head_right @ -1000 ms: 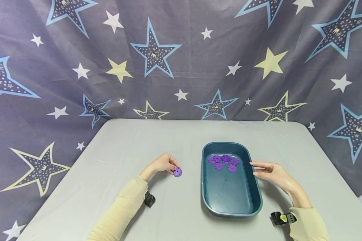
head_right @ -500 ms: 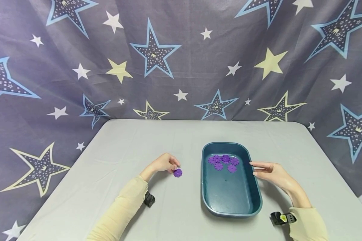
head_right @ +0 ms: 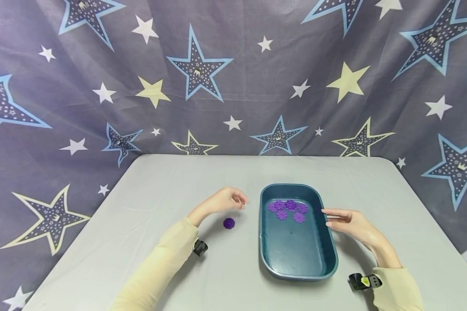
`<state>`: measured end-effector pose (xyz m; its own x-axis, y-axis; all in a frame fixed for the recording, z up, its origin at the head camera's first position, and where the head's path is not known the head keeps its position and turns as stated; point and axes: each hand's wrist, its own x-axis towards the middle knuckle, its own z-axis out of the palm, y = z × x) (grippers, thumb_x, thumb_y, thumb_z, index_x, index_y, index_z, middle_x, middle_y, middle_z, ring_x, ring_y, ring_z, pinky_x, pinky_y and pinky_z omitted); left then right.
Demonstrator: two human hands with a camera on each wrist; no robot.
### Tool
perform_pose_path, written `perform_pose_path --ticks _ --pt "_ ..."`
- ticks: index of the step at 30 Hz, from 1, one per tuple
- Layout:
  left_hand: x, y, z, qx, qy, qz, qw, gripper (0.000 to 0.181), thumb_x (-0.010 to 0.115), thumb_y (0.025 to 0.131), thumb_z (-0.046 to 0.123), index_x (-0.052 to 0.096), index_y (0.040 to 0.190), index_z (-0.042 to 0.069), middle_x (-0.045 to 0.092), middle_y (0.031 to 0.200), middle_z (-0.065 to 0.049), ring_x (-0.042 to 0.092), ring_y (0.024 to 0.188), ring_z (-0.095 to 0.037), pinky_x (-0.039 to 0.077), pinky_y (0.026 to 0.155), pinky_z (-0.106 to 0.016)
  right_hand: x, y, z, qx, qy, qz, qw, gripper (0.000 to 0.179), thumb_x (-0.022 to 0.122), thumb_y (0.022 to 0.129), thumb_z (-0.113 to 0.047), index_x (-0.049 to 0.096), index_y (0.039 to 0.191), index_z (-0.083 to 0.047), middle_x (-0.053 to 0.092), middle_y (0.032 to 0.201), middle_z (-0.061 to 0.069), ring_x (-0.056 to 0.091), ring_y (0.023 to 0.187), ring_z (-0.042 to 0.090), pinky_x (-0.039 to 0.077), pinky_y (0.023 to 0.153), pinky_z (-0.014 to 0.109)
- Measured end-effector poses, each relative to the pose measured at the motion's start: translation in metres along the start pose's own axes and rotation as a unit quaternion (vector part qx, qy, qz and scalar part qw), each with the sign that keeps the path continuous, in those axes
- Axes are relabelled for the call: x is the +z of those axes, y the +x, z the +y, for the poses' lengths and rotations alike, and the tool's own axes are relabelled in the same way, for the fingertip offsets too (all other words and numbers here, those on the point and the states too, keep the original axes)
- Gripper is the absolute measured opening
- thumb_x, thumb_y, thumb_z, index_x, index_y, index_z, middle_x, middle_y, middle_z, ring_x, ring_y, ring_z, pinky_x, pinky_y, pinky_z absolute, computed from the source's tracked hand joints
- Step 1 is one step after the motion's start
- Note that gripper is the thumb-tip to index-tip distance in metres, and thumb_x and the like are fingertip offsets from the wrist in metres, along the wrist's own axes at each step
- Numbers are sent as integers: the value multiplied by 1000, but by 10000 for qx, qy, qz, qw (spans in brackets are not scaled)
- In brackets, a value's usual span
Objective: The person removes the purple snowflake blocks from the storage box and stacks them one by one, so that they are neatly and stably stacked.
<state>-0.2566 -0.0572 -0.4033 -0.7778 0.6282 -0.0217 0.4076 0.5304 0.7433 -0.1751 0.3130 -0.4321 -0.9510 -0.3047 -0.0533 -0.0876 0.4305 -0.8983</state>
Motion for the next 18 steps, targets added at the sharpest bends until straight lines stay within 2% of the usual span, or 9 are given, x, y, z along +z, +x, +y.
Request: perform_pose_path --ticks 8,18 --pt "-1 13 23 327 368 -331 9982 19 63 76 6 66 95 3 65 82 -4 58 74 -9 45 67 -16 0 0 0 44 -36 27 10000 48 60 84 -18 47 123 5 60 108 -12 59 90 1 45 74 15" --pt "2 30 45 422 430 -774 9952 21 64 78 9 65 98 4 63 82 0 57 74 -6 45 65 -17 1 0 0 -15 48 18 10000 47 60 84 -17 47 123 6 59 106 -15 59 90 1 46 74 15"
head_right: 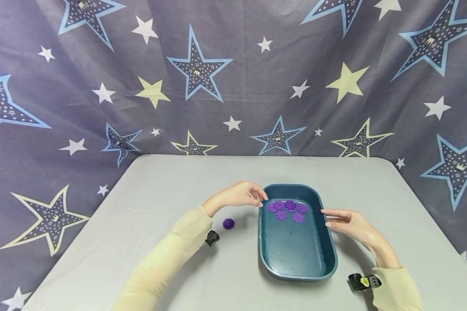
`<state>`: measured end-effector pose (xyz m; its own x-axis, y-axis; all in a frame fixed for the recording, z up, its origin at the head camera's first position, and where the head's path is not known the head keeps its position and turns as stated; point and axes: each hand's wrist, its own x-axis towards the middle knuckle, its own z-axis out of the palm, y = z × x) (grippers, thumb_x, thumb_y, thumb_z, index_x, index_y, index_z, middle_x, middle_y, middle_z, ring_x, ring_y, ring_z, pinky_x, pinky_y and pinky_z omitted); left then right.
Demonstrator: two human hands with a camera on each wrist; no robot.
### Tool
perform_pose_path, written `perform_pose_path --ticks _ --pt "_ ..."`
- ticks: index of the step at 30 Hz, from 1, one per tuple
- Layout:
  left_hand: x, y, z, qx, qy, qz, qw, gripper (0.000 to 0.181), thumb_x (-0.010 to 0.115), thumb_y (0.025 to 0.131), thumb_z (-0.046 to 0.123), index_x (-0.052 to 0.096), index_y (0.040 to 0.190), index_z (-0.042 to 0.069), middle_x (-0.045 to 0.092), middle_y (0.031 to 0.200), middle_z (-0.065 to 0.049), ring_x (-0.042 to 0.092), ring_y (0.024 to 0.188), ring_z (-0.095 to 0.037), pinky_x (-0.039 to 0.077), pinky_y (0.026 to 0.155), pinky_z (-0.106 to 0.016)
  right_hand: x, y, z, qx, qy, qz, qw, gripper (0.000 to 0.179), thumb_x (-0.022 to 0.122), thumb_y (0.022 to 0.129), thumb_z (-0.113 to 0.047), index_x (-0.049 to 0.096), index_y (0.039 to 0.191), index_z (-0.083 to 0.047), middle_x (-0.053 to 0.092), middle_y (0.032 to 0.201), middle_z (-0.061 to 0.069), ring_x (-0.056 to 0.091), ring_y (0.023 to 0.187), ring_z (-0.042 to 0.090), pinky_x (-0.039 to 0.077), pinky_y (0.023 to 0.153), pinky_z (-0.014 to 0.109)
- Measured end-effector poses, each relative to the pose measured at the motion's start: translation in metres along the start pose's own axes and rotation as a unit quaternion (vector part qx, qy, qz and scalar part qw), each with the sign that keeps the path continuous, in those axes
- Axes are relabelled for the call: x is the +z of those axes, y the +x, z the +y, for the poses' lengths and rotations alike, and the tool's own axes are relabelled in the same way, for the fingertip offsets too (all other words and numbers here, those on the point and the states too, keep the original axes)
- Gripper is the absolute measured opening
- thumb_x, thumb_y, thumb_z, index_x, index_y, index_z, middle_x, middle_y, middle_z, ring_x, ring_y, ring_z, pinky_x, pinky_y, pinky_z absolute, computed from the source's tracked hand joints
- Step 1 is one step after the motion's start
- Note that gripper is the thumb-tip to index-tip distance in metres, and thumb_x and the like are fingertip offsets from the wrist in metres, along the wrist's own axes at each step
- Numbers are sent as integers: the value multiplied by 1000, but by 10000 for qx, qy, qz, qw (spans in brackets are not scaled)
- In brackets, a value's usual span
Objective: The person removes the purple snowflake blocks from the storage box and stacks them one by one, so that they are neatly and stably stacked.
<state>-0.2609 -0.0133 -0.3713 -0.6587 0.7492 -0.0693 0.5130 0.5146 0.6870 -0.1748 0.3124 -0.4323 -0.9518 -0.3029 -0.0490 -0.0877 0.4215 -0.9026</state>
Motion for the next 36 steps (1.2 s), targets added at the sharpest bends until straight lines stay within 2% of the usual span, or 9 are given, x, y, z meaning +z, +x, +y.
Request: perform_pose_path --ticks 4,7,12,16,22,28,36 --pt "1 8 9 146 208 -138 9996 18 64 79 7 65 96 4 63 81 -2 56 72 -7 45 63 -16 0 0 0 15 -10 11 10000 47 60 84 -17 48 122 6 60 106 -15 59 89 1 46 73 15" --pt "4 15 15 225 544 -235 9980 16 64 79 7 65 95 6 63 82 -2 56 73 -7 44 63 -14 0 0 0 20 -17 18 10000 47 60 84 -17 47 123 6 60 106 -15 59 89 1 45 74 14" --pt "9 27 23 234 1229 -475 9910 17 63 80 9 65 97 9 63 89 -2 54 79 -6 43 68 -13 0 0 0 23 -70 29 10000 48 60 84 -18 47 123 7 59 106 -16 58 89 0 45 74 14" --pt "14 36 27 167 1568 -704 9850 19 64 80 11 65 99 8 64 95 -4 55 84 -7 42 71 -13 0 1 -1 38 -99 29 9999 48 60 84 -19 48 123 6 60 107 -12 58 90 1 45 74 15" --pt "23 47 26 152 1986 -958 9753 21 65 79 10 65 100 8 64 92 0 55 85 -7 42 71 -13 0 1 0 47 -110 13 9999 48 60 84 -19 47 123 6 60 108 -10 58 90 1 45 74 15" --pt "32 58 19 124 2206 -1107 9690 21 66 79 10 65 100 9 63 94 -3 53 80 -6 40 68 -12 0 1 0 49 -117 35 9999 48 61 84 -19 48 123 6 60 107 -13 58 90 1 46 74 15" --pt "41 69 20 -149 2425 -1252 9619 23 66 78 8 65 100 11 62 95 0 52 82 -4 41 70 -12 0 1 1 32 -94 32 9999 47 60 84 -18 48 122 7 59 105 -18 58 89 0 46 74 15"
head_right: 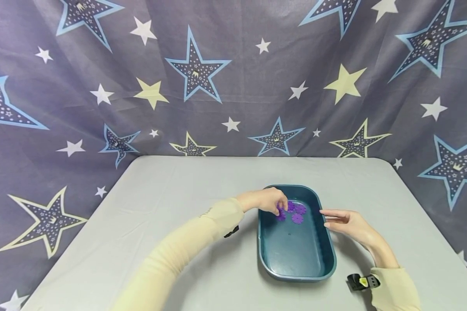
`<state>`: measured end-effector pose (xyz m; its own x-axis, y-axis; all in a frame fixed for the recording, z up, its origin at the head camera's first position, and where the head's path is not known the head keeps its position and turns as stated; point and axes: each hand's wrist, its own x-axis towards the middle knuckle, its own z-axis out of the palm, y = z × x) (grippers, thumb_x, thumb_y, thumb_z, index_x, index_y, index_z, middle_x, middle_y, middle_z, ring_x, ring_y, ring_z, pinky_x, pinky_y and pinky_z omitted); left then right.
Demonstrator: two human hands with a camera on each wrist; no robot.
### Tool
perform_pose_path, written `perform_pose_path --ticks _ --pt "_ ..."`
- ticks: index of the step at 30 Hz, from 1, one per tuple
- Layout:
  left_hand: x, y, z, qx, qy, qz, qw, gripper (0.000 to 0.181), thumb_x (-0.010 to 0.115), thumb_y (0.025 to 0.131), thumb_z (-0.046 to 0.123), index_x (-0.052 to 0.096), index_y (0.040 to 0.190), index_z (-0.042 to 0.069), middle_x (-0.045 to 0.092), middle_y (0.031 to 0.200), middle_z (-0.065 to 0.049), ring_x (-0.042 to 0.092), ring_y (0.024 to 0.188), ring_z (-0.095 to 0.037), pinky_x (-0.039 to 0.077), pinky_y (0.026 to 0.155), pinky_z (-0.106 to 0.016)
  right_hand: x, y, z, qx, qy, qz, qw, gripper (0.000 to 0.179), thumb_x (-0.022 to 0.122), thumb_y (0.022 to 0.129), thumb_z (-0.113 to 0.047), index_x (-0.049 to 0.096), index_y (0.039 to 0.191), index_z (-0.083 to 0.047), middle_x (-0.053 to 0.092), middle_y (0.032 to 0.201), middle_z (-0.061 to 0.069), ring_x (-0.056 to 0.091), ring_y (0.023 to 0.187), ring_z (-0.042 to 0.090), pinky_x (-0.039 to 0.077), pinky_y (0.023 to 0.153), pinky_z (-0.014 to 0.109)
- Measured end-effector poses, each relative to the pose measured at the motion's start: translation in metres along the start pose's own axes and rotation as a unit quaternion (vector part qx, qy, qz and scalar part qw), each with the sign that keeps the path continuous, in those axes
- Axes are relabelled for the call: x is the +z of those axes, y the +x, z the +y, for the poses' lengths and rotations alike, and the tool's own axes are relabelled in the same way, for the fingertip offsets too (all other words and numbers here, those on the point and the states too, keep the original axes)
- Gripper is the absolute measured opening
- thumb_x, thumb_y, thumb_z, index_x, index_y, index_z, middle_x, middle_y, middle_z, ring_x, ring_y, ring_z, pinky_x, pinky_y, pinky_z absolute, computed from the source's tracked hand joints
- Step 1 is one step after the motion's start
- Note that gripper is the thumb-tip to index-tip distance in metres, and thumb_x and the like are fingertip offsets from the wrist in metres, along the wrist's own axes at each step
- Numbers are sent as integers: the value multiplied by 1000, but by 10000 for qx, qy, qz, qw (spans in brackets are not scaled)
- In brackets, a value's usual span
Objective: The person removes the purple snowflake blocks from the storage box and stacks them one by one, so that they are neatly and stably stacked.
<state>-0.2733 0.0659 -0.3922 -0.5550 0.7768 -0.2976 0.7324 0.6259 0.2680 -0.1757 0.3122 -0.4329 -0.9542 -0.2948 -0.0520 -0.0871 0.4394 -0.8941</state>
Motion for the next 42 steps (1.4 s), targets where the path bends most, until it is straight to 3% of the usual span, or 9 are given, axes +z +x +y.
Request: perform_pose_path --ticks 12,23,36,42 --pt "12 9 1 -242 37 -44 9997 25 68 76 7 65 101 15 60 99 6 52 92 -3 41 75 -12 0 1 1 -81 80 -40 9999 46 60 84 -17 48 122 7 59 105 -18 58 90 1 45 74 14" --pt "18 14 2 -344 292 -137 9989 27 69 75 7 65 100 18 58 98 10 50 91 -1 40 73 -11 0 1 2 -105 68 -43 9999 46 60 84 -16 48 121 8 58 105 -20 58 90 0 45 74 14" --pt "25 16 2 -692 307 -191 9969 29 68 76 6 65 99 22 57 110 9 50 104 -3 43 76 -13 0 0 1 -79 48 -51 9999 47 60 84 -17 47 122 8 58 106 -19 58 90 0 45 75 13" --pt "29 19 1 -764 482 -142 9958 30 69 75 7 65 100 23 57 107 11 51 98 -2 42 77 -14 0 0 2 -55 -27 -39 10000 47 60 84 -18 48 122 7 58 105 -20 58 90 0 45 74 13"
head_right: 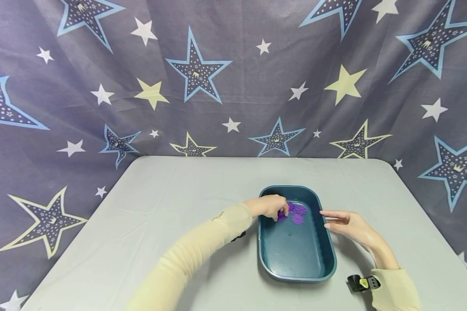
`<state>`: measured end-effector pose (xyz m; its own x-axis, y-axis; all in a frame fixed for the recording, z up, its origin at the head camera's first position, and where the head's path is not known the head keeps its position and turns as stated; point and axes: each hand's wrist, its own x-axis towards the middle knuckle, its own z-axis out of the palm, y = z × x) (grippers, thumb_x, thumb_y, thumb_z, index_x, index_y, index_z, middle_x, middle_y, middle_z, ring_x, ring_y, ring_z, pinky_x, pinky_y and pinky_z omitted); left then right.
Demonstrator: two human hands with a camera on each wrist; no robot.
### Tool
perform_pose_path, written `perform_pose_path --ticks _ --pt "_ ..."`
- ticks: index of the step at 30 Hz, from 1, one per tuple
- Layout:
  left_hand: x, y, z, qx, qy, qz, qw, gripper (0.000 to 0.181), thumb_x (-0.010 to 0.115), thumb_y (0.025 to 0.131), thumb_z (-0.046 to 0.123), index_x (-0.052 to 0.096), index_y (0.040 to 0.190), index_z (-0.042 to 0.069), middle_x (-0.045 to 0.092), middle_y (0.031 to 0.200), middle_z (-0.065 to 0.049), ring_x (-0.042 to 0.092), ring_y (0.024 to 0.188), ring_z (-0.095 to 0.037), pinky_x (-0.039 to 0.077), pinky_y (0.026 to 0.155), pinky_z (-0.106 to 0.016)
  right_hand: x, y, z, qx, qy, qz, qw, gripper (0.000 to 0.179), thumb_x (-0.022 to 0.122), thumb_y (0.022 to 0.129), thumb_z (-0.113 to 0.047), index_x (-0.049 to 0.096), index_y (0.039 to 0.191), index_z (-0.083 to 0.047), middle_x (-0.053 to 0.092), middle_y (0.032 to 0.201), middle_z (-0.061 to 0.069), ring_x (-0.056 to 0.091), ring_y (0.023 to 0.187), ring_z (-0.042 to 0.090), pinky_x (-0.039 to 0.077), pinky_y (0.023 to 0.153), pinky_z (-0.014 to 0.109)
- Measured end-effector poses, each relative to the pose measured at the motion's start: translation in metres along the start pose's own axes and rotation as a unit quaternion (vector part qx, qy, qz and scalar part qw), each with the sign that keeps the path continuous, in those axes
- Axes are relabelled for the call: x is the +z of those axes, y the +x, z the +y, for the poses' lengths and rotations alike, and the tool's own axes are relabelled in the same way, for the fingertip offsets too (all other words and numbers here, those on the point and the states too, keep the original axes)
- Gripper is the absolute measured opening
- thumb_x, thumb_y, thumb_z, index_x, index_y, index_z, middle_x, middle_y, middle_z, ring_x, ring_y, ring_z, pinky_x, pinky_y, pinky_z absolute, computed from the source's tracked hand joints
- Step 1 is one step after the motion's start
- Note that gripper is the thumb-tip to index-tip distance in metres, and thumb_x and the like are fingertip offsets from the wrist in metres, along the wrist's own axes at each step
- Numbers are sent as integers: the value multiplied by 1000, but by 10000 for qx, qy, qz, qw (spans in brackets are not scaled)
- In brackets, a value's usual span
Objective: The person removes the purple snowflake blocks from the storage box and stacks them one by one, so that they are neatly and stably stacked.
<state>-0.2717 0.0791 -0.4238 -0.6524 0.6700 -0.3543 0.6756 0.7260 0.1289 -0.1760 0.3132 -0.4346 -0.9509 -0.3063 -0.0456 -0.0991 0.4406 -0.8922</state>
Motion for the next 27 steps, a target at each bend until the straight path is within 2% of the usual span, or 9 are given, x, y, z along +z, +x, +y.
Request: perform_pose_path --ticks 7,11,17,22,27 --pt "2 1 1 -6 123 106 9999 30 71 74 9 65 99 24 58 102 11 51 92 -2 43 72 -14 0 1 3 -124 175 10 9998 46 60 84 -14 47 121 9 58 104 -21 58 90 0 44 75 13" --pt "3 1 0 -5 42 114 9999 28 70 74 8 64 96 24 58 101 11 52 91 -3 43 72 -14 0 2 4 -153 174 9 9997 45 60 84 -14 48 121 9 58 104 -22 58 90 -1 44 75 13" --pt "4 2 -1 71 -62 22 10000 25 68 76 6 64 95 22 58 103 11 51 91 -3 42 71 -14 0 1 4 -137 201 -6 9997 45 60 84 -14 47 121 8 58 105 -21 58 90 1 44 75 13" --pt "2 1 -1 113 -97 -94 9998 25 66 78 6 62 98 22 56 98 9 50 82 -4 42 67 -15 0 1 3 -80 181 -1 9998 46 60 84 -15 47 122 8 58 106 -19 58 91 1 44 76 13" --pt "1 2 -1 192 -111 -121 9997 27 68 77 7 61 100 20 56 97 7 48 80 -5 42 68 -14 -1 1 4 -170 174 -13 9997 45 59 84 -14 47 121 8 58 106 -19 58 91 0 44 75 13"
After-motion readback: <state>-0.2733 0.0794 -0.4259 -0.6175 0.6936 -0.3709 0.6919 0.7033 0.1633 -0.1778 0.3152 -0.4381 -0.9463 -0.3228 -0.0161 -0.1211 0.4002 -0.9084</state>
